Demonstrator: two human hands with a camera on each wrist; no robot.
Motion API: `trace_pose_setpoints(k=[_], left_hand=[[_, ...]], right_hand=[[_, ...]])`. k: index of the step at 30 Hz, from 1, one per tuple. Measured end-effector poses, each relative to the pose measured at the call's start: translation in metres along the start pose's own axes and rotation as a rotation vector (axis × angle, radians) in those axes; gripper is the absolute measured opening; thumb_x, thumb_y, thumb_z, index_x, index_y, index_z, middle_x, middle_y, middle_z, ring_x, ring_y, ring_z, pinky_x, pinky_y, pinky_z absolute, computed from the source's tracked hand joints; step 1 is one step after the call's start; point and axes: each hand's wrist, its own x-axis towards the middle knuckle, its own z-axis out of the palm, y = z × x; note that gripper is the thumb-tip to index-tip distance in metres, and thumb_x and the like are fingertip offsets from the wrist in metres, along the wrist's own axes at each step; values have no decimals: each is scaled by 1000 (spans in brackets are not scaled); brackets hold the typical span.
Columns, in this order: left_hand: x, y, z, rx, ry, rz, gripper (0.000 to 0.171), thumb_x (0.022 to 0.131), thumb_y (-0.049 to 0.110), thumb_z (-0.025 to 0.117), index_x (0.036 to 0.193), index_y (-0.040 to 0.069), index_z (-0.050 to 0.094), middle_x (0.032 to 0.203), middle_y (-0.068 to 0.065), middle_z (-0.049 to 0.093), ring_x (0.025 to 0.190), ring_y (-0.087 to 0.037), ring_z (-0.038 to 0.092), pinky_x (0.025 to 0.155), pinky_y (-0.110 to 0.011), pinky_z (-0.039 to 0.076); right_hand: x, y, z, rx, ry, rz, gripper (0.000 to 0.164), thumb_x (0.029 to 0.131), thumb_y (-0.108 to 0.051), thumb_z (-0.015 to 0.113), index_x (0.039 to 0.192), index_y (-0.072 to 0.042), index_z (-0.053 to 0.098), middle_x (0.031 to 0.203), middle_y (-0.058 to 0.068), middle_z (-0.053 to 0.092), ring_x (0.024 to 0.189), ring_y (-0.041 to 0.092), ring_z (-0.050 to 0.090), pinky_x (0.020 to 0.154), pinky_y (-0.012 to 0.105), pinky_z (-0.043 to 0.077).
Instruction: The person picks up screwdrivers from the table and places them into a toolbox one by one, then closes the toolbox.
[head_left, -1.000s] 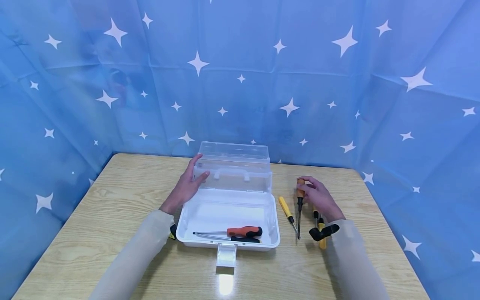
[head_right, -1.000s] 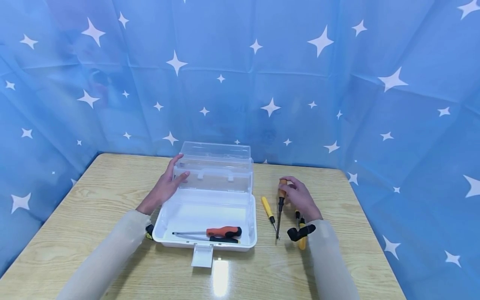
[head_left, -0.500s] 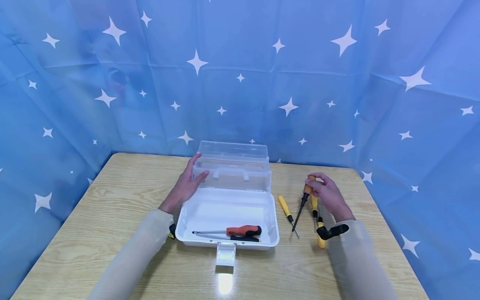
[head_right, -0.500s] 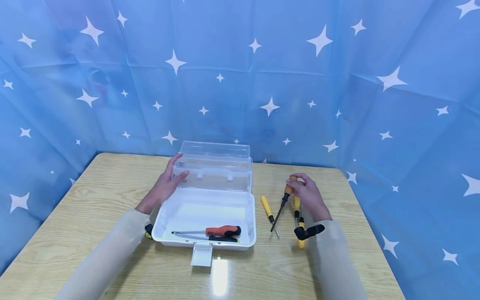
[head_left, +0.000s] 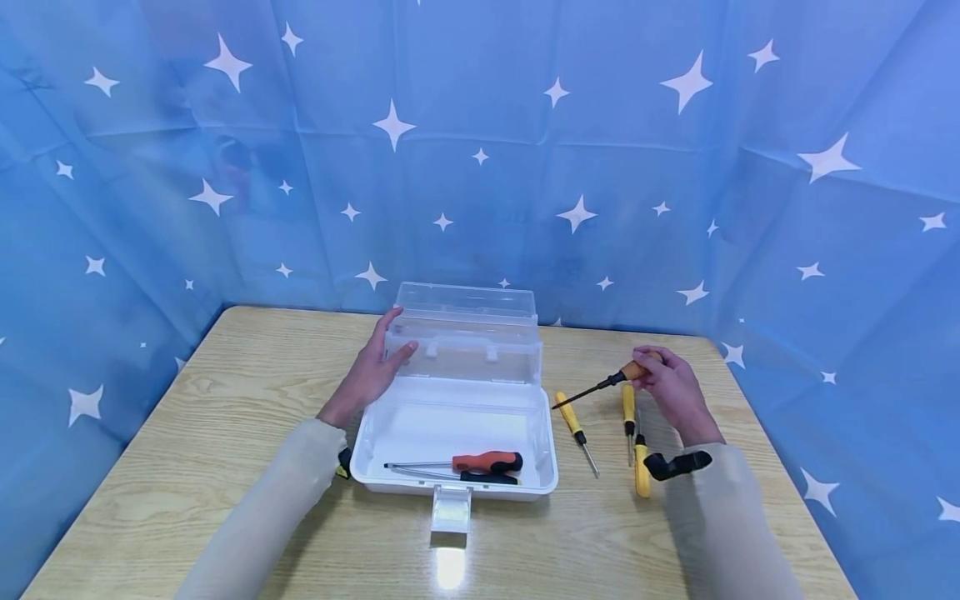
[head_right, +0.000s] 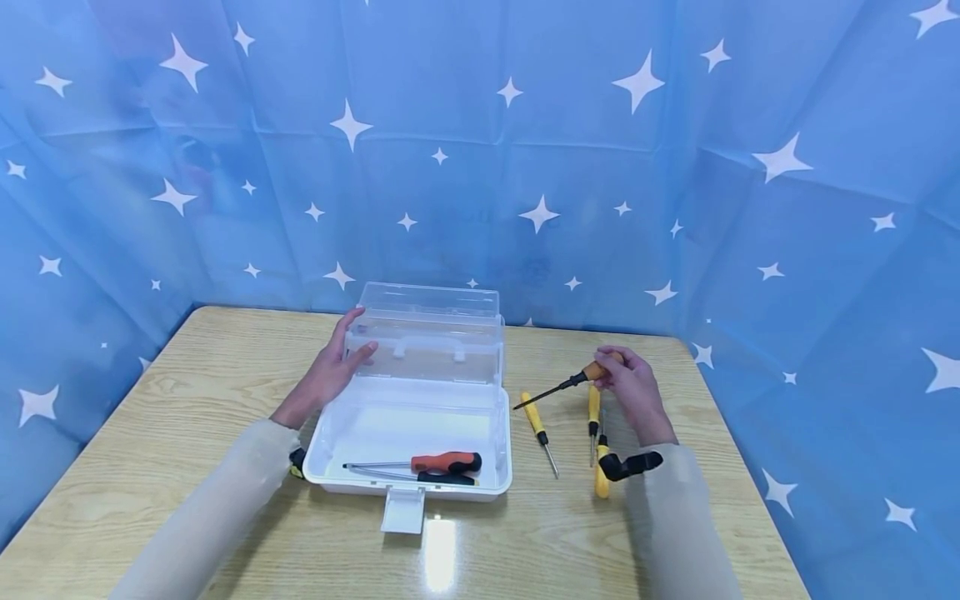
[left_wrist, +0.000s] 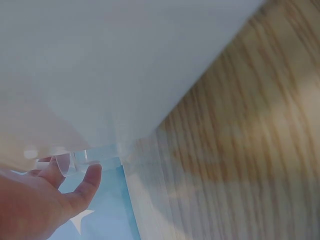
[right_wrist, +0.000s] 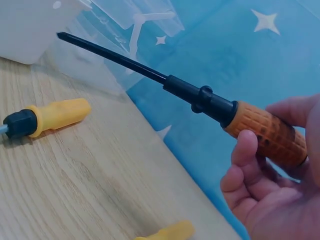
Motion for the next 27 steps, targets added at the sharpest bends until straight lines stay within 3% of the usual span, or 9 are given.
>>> trace_pose_setpoints(k=[15, 27], left_hand=[[1, 0, 1, 0, 5, -8, 71, 100, 54, 50, 158, 38, 11, 167, -3, 9, 151, -36, 16, 115, -66, 21], [0, 1, 2, 7, 8, -7, 72, 100, 54, 50, 158, 37, 11, 167, -4, 10, 151, -37, 16, 115, -66, 21]], right_hand=[[-4, 6, -3, 182, -102, -77, 19, 101, -19, 58, 107, -2, 54, 97, 3, 63, 74, 12, 65, 72, 25, 57], [-5, 7, -3, 198, -101, -66, 11, 100, -15, 60, 99, -6, 54, 106, 4, 58, 93, 15, 71, 90, 32, 57]])
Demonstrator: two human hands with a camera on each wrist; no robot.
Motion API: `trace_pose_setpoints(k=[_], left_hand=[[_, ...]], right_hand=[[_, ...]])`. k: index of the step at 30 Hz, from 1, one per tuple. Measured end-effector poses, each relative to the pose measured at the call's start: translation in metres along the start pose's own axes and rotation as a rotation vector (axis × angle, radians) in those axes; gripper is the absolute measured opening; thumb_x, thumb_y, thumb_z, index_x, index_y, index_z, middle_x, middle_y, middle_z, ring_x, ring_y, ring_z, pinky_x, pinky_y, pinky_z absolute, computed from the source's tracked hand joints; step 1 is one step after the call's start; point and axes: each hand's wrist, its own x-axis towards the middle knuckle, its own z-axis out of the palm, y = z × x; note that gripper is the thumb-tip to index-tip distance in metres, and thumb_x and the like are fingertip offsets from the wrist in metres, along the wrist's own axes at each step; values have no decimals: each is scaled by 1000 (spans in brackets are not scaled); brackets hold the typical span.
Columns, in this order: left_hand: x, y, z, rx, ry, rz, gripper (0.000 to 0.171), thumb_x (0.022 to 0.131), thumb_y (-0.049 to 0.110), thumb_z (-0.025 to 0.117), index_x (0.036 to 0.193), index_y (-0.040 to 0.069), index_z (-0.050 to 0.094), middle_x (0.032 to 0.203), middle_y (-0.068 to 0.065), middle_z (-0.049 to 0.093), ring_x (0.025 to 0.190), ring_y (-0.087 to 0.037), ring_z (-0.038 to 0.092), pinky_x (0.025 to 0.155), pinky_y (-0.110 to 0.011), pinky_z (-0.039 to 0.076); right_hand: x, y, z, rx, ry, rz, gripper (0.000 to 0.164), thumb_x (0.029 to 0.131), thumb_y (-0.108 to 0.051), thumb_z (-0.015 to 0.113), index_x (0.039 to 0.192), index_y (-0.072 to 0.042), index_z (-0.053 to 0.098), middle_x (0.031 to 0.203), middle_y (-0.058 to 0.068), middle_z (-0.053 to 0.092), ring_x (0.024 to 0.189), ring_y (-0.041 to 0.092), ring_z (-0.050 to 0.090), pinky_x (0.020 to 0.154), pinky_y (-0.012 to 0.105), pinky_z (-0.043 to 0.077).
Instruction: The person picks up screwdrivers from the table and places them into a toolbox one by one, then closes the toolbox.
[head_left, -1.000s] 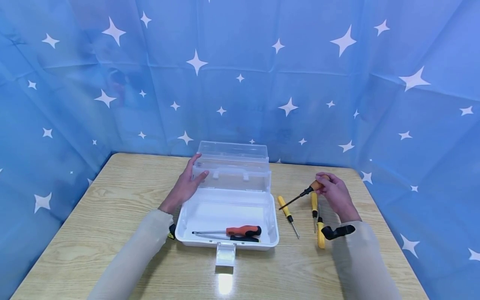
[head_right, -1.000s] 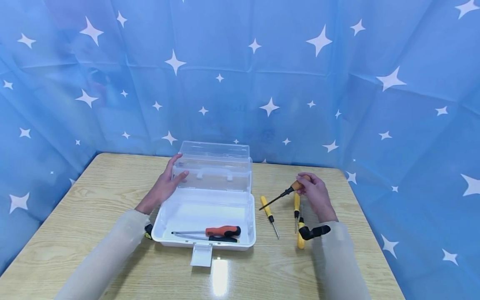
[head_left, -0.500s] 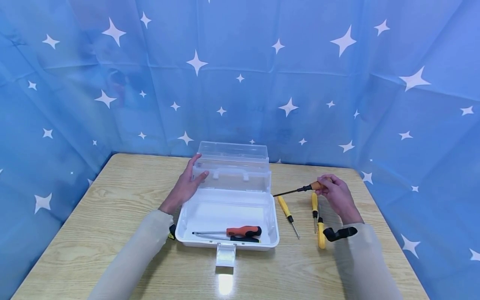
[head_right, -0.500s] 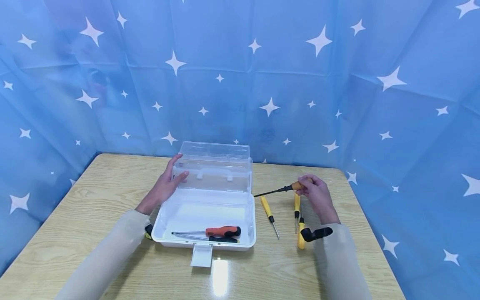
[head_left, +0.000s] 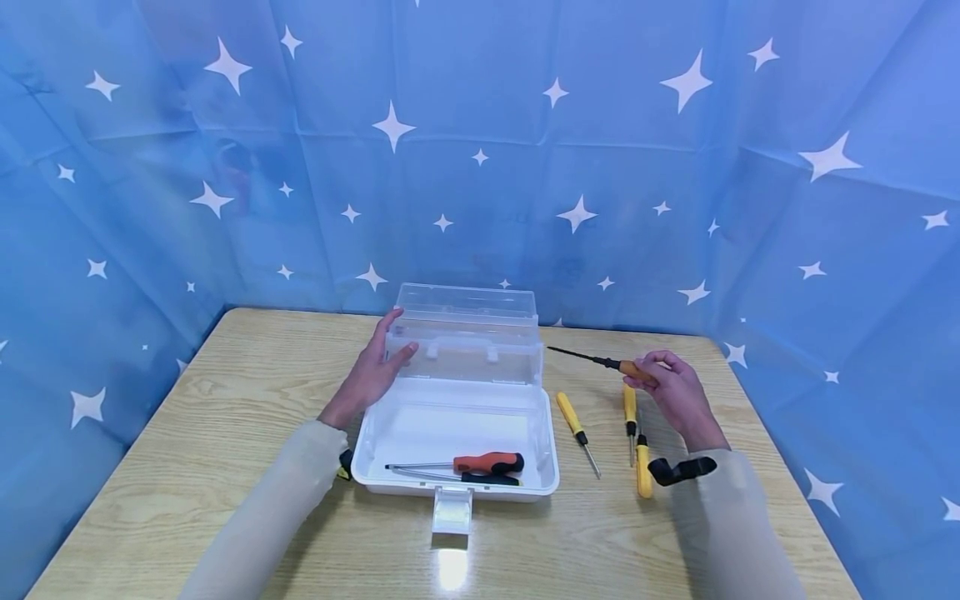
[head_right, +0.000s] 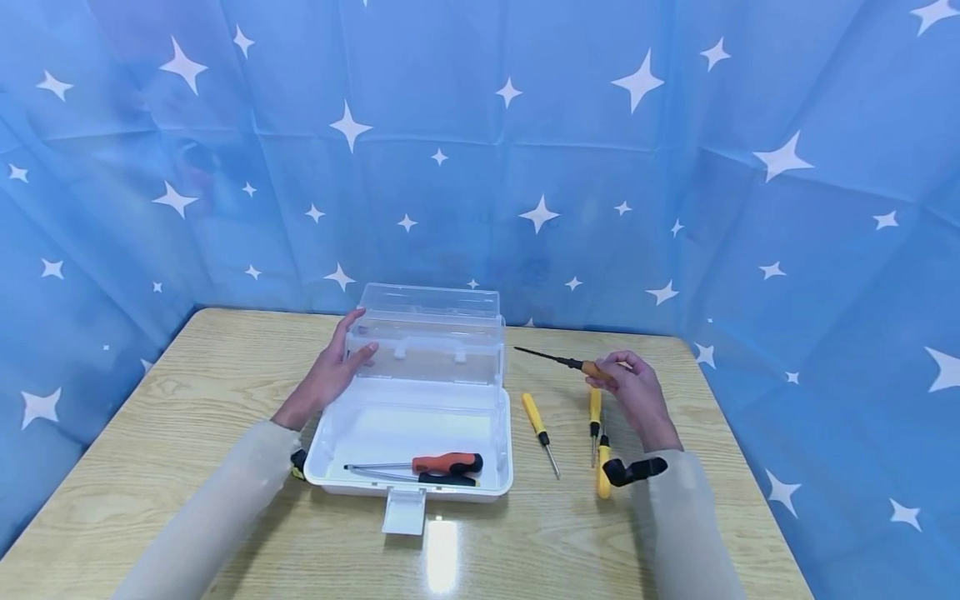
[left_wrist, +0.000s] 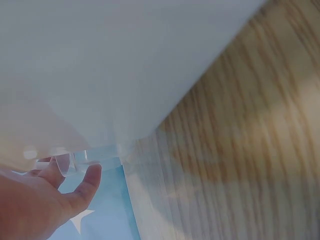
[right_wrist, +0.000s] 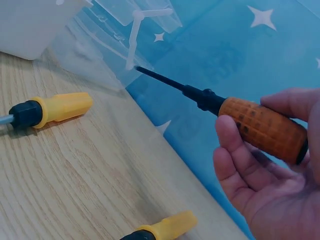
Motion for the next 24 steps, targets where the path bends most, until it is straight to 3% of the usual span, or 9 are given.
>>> trace_pose_setpoints(k=[10, 16, 20, 24], left_hand=[[-2, 0, 0, -6, -2, 9, 71, 99, 55, 49, 157, 39, 12, 167, -2, 9, 150, -37, 18, 115, -65, 22], [-1, 0, 0, -4, -2, 7, 71, 100, 53, 50, 157, 38, 11, 167, -2, 9, 150, -37, 18, 115, -66, 22], [-2, 0, 0, 1, -2, 4, 72, 99, 55, 50, 157, 38, 11, 167, -3, 9, 150, -37, 19, 114, -66, 23], [-2, 1, 0, 1, -2, 2, 73, 98, 57, 50, 157, 38, 11, 167, -3, 9, 151, -37, 18, 114, -66, 23]], right_hand=[[-3, 1, 0, 6, -25, 67, 11, 104, -14, 51, 111, -10, 44, 104, 4, 67, 92, 18, 72, 90, 33, 57], [-3, 4, 2, -185, -16, 33, 16, 107, -15, 41, 121, -14, 50, 111, 7, 55, 86, 14, 67, 79, 28, 57], [-3, 4, 3, -265, 1, 28, 25, 107, -15, 37, 125, -5, 53, 113, 10, 52, 83, 14, 62, 75, 29, 56], [-4, 4, 4, -245, 0, 19, 31, 107, -14, 37, 126, 6, 51, 113, 7, 55, 82, 13, 60, 74, 28, 54]])
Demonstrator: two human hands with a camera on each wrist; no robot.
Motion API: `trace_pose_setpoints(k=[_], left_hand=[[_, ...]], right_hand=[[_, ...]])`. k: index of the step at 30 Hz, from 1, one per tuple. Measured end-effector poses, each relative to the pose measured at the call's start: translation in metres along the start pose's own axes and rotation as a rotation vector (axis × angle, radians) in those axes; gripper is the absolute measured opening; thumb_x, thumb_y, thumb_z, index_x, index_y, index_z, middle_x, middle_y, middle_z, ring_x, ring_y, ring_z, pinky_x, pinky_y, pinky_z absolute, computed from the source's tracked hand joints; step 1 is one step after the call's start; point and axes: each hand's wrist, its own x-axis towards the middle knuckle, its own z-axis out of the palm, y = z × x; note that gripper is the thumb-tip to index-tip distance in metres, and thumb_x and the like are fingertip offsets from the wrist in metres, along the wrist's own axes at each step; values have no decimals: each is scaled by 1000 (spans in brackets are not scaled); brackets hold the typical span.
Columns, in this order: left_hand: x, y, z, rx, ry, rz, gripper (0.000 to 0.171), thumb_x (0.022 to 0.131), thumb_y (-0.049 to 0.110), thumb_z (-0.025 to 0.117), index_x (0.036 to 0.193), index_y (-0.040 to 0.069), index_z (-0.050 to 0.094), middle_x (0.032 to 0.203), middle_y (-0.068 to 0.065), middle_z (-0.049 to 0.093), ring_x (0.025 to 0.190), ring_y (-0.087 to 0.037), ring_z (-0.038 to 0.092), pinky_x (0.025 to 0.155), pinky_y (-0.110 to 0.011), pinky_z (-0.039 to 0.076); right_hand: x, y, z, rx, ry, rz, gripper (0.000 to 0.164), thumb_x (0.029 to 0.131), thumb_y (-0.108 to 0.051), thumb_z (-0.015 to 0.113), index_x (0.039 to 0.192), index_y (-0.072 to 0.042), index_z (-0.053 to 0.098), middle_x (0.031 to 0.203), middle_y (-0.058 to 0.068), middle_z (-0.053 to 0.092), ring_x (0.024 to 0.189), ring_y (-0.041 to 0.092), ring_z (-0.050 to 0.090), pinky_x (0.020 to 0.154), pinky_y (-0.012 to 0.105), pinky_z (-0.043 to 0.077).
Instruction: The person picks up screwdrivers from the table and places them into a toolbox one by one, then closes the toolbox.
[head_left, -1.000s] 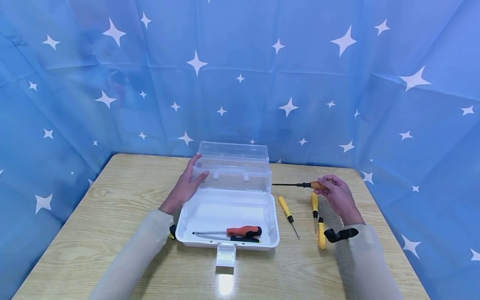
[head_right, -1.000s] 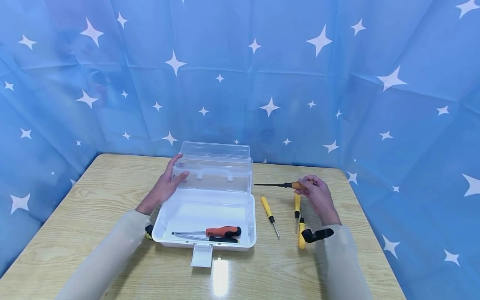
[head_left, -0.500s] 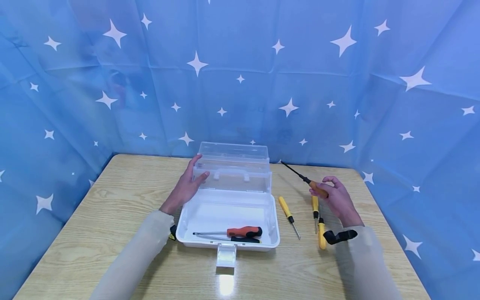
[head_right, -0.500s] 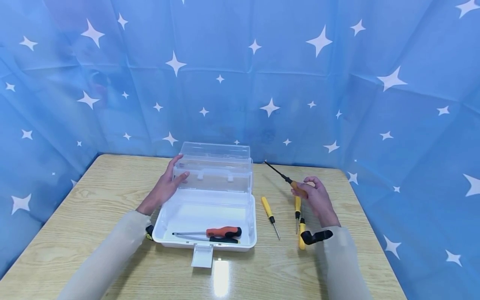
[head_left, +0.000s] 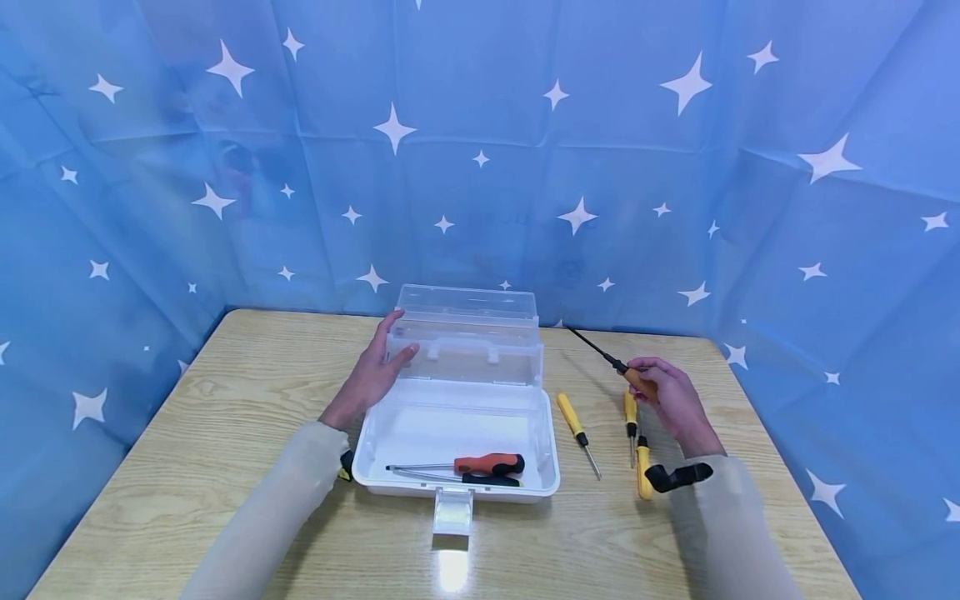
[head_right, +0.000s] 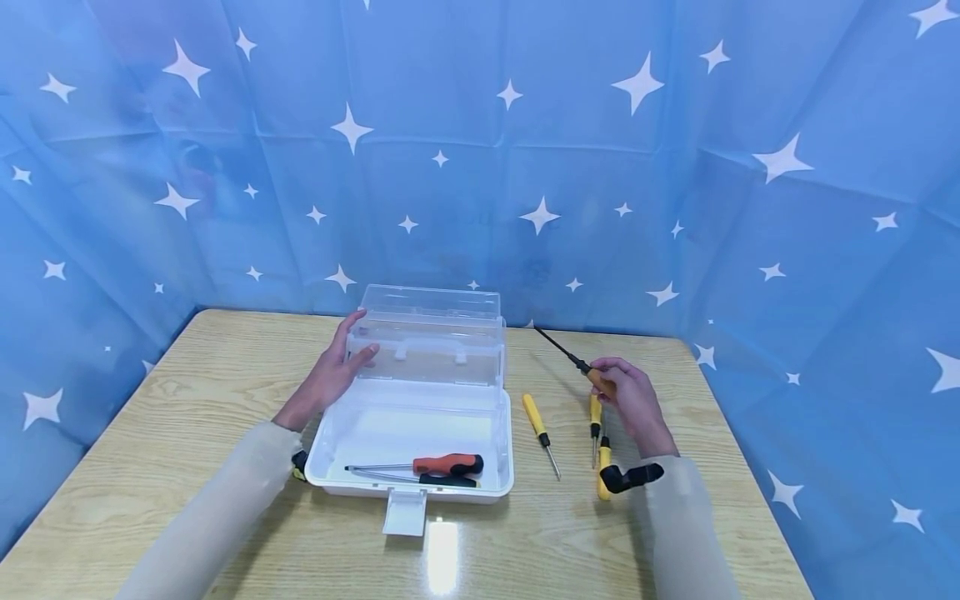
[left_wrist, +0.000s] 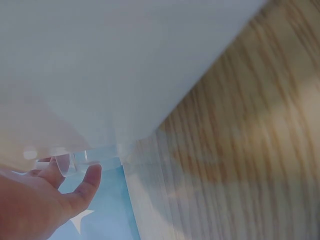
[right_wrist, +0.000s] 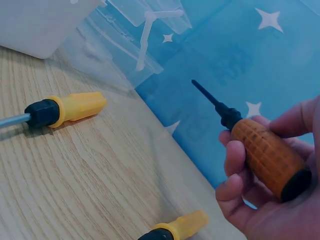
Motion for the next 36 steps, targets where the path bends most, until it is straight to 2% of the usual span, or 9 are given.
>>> trace_pose_setpoints(k=[5, 8, 10, 15, 24, 31, 36], left_hand=[[0, 0, 0, -2, 1, -1, 73, 98, 57, 50, 157, 38, 11, 167, -2, 8, 151, -36, 17, 115, -66, 22], [0, 0, 0, -1, 1, -2, 72, 99, 57, 49, 157, 38, 11, 167, -2, 8, 151, -36, 17, 115, -66, 22], [0, 0, 0, 1, 1, -2, 72, 99, 56, 49, 157, 38, 11, 167, -2, 8, 151, -36, 17, 115, -66, 22], [-1, 0, 0, -3, 1, 2, 72, 99, 56, 50, 157, 38, 11, 167, -3, 9, 150, -37, 19, 114, -66, 23], [0, -1, 0, -8, 1, 3, 72, 99, 56, 49, 157, 39, 11, 167, -4, 11, 150, -38, 20, 114, -65, 23], [0, -2, 0, -4, 2, 9, 71, 100, 54, 49, 157, 38, 11, 167, -5, 10, 148, -40, 25, 114, -65, 23], [1, -3, 0, -5, 4, 18, 71, 100, 55, 49, 157, 38, 11, 167, -4, 10, 150, -37, 21, 114, -65, 23]], right_hand=[[0, 1, 0, 51, 24, -16, 28, 104, -18, 53, 119, 5, 57, 97, -3, 68, 77, 11, 61, 71, 26, 54], [0, 2, 0, 47, 53, -23, 26, 98, -18, 64, 115, 2, 60, 88, -7, 72, 74, 10, 61, 68, 25, 54], [0, 3, 1, 16, 62, -34, 26, 97, -18, 66, 114, 0, 60, 88, -9, 72, 74, 9, 61, 67, 24, 54], [-1, 1, 2, -15, 78, -53, 29, 97, -19, 66, 117, 1, 59, 91, -9, 73, 74, 8, 60, 68, 24, 54], [-5, -9, 4, 79, 44, -29, 43, 100, -25, 61, 128, 6, 57, 102, -1, 73, 76, 11, 61, 69, 24, 54], [-7, -16, 7, 30, 27, -37, 42, 103, -30, 55, 129, 3, 57, 105, 0, 72, 73, 12, 57, 66, 24, 52], [-9, -20, 9, 53, 17, -47, 40, 103, -29, 56, 128, 1, 59, 104, 0, 72, 72, 13, 54, 66, 25, 50]])
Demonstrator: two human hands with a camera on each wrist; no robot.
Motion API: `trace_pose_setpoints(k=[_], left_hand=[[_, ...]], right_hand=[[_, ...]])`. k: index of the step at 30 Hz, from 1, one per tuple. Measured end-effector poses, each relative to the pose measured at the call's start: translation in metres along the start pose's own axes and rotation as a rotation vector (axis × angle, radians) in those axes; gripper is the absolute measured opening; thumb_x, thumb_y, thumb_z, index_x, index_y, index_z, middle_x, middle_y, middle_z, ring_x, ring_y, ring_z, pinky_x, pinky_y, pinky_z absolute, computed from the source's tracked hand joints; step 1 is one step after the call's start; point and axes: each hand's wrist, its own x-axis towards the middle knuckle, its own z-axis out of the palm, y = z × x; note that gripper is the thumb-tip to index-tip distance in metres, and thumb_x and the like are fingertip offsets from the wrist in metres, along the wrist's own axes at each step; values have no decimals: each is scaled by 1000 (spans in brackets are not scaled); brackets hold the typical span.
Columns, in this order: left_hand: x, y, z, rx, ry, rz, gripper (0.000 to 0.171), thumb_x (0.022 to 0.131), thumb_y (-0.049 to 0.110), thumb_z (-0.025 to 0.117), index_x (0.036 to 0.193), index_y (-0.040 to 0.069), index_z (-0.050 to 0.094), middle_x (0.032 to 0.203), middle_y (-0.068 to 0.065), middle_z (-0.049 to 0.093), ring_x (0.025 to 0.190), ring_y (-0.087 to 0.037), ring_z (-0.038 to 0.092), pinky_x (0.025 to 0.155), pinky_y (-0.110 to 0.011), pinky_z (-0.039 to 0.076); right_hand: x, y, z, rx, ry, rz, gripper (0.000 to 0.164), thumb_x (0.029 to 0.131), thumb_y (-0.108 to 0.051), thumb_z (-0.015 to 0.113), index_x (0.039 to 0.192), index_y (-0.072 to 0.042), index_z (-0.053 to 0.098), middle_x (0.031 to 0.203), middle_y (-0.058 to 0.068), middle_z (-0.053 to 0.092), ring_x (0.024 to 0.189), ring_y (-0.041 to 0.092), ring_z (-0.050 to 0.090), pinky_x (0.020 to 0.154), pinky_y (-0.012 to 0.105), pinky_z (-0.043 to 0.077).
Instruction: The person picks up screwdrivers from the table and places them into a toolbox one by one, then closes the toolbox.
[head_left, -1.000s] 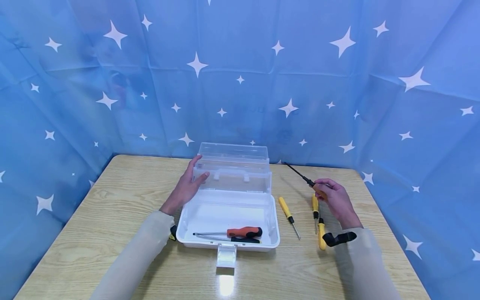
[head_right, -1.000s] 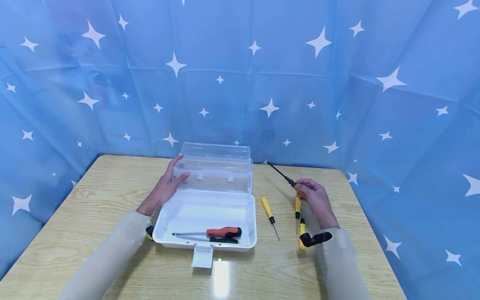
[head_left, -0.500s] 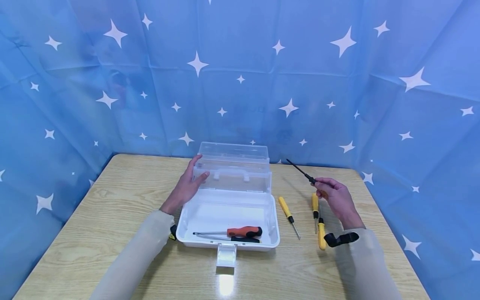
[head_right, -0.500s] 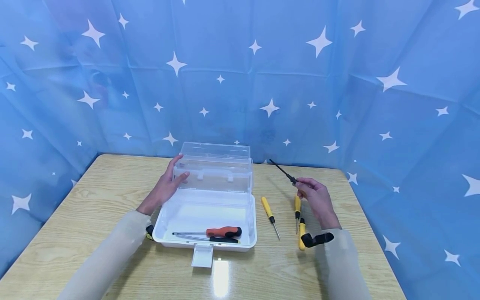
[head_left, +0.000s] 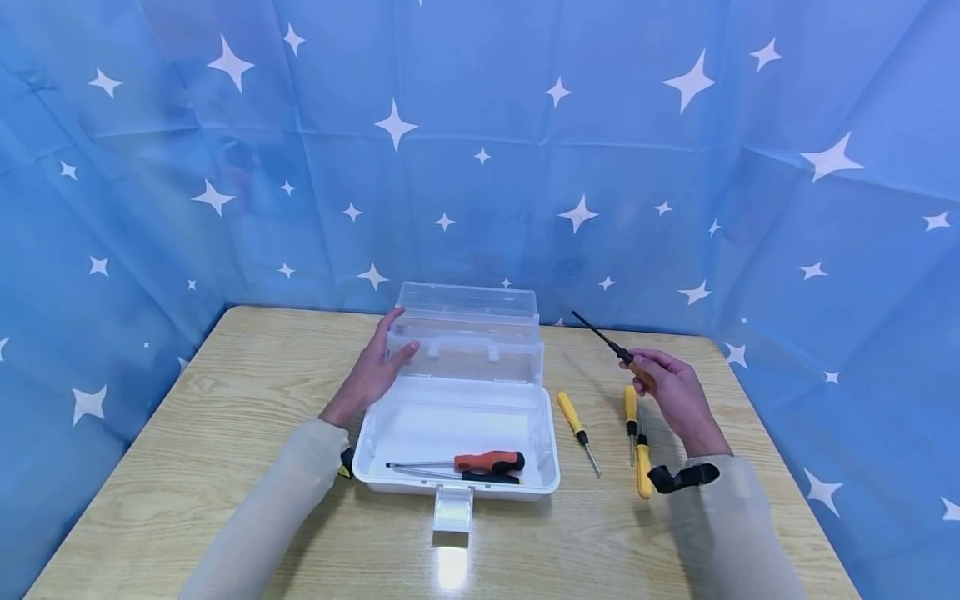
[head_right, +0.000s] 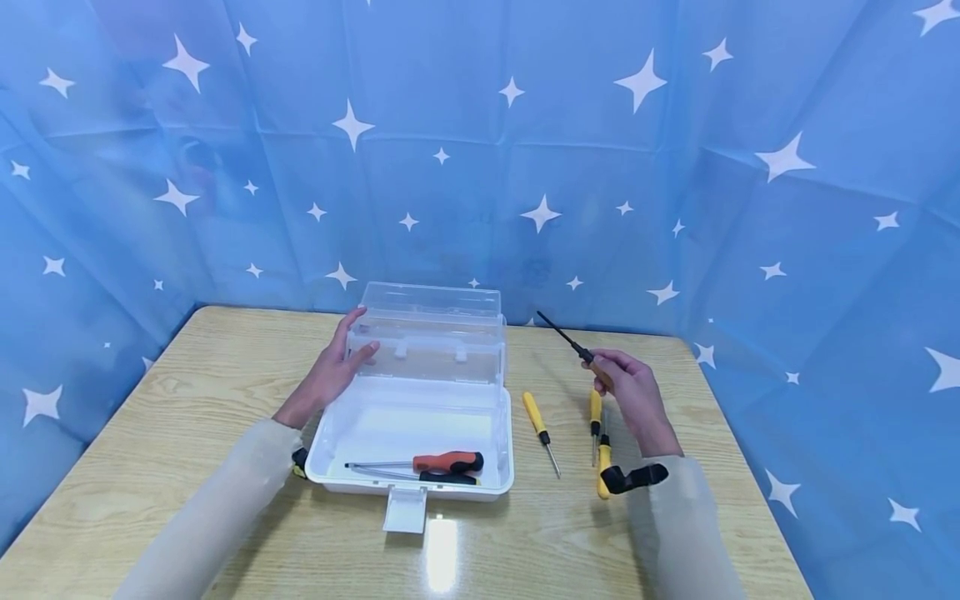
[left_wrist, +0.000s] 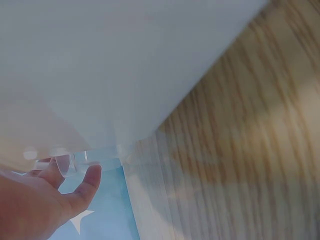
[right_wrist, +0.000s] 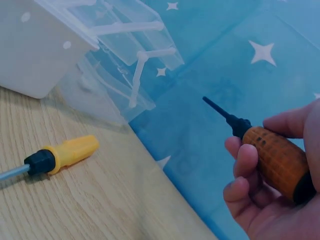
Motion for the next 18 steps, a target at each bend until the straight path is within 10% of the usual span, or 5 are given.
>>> trace_pose_setpoints(k=[18], left_hand=[[1, 1, 0, 1, 0, -11, 71, 99, 56, 49, 157, 39, 11, 167, -4, 10, 151, -36, 16, 115, -66, 22]], right_hand=[[-6, -15, 10, 131, -55, -57, 37, 100, -25, 60, 125, 3, 60, 102, 1, 73, 71, 13, 54, 64, 23, 50]])
